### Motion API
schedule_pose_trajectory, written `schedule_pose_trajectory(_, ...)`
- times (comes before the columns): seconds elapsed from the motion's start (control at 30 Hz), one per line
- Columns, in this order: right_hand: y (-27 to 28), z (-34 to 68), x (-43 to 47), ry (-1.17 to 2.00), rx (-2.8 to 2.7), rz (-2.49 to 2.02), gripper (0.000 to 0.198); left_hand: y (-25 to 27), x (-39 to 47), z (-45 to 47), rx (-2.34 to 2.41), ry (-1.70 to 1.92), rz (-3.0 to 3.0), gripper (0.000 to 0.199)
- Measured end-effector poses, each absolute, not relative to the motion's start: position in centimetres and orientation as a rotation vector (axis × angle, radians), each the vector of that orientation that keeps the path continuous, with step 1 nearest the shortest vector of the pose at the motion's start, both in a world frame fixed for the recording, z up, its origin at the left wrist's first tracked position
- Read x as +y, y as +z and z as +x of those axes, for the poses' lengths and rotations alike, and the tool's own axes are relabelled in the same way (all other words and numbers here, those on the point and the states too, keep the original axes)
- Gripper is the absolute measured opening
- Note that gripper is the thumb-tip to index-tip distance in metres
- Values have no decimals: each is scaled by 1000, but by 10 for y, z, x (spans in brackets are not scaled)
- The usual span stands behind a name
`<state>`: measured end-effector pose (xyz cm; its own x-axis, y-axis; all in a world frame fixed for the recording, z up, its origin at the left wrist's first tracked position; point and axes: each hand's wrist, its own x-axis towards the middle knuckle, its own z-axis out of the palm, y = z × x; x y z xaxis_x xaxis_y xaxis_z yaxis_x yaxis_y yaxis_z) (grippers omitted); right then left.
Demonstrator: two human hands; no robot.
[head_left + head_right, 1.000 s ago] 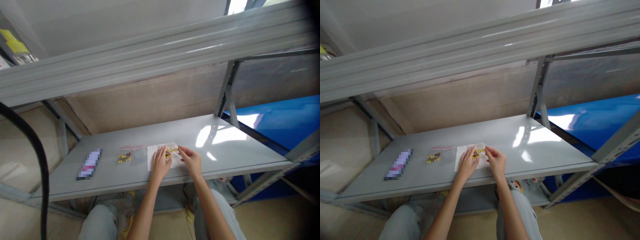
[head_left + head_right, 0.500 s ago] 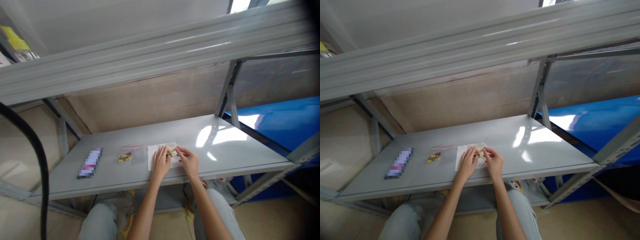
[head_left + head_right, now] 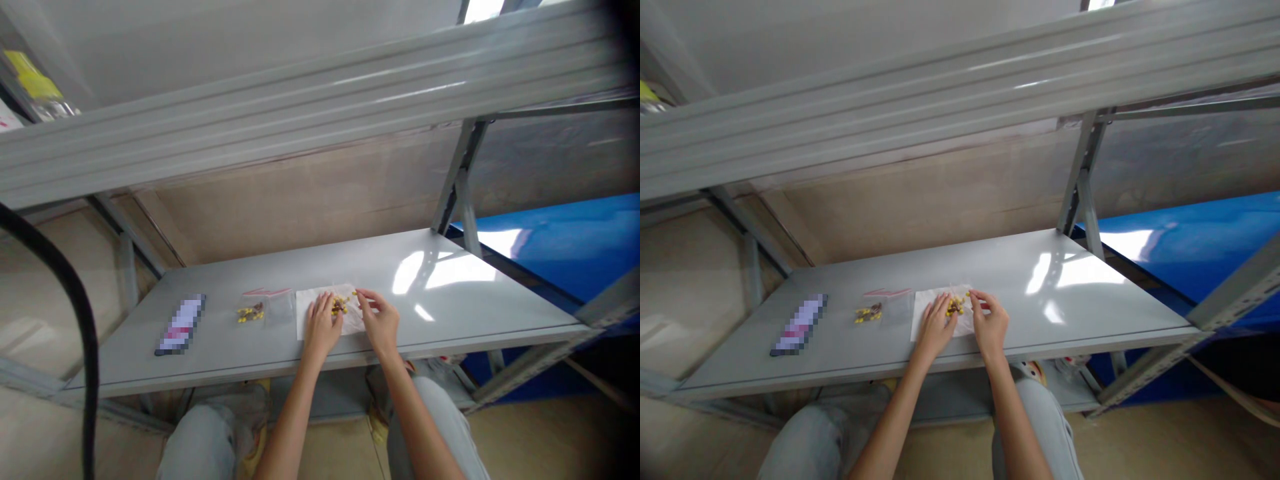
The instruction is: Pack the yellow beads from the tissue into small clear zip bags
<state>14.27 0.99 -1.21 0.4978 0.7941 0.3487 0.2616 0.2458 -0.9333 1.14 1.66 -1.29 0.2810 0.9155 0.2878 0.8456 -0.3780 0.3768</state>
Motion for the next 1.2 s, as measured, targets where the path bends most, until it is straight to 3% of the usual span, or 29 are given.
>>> schedule_pose_trajectory(1.2, -19, 141, 9, 513, -1174, -1379, 38, -12, 15, 10, 1628, 728, 2432, 40)
